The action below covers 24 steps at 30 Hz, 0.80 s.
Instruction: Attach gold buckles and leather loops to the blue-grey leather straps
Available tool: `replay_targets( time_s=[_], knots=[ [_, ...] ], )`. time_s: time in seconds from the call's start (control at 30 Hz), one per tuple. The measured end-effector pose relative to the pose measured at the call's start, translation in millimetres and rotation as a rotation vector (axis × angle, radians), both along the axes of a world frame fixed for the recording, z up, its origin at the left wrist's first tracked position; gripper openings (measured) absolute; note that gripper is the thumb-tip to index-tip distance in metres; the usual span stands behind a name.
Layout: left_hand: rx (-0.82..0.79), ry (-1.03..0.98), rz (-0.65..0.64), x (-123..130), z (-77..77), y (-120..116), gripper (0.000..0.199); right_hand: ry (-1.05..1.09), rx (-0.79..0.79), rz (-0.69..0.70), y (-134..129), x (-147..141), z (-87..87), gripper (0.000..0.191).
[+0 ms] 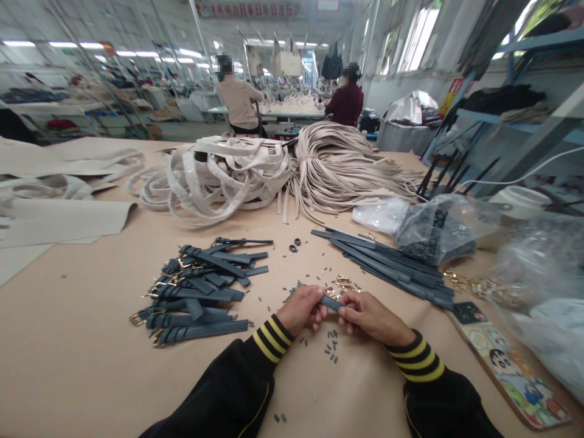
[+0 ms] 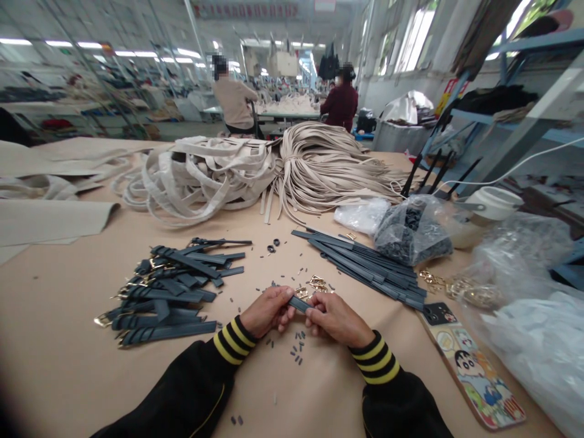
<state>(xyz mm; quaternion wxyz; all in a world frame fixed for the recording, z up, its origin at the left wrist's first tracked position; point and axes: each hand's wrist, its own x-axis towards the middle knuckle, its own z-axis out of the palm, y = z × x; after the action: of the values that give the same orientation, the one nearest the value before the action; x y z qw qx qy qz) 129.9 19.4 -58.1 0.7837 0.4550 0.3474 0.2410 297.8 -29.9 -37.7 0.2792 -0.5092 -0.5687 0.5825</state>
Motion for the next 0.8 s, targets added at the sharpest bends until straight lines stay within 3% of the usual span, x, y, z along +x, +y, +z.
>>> replay_targets(
  time_s=[0.33,0.4,0.5,0.57,0.67,0.8],
  knots=[
    [0.040,-0.009,0.030,4,-4.9,-7,0.030,0.209,0.023,-0.038,0,-9,-0.7,0.021],
    [0.189,0.065,0.120,4,-1.9,-9,0.027,0.198,0.043,-0.058,0,-10,-2.5,0.022],
    [0.631,0.300,0.278,5,4.0,-13,0.014,0.186,0.046,-0.105,1,-10,-6.4,0.023],
    [0.831,0.422,0.259,5,6.6,-16,0.019,0.178,0.057,-0.132,2,-10,-9.1,0.025],
    [0.898,0.481,0.159,6,6.2,-20,0.023,0.155,0.069,-0.135,3,-10,-11.8,0.028],
    [0.910,0.526,0.172,7,1.8,-21,0.027,0.193,0.040,-0.096,2,-13,-11.1,0.028]
  ],
)
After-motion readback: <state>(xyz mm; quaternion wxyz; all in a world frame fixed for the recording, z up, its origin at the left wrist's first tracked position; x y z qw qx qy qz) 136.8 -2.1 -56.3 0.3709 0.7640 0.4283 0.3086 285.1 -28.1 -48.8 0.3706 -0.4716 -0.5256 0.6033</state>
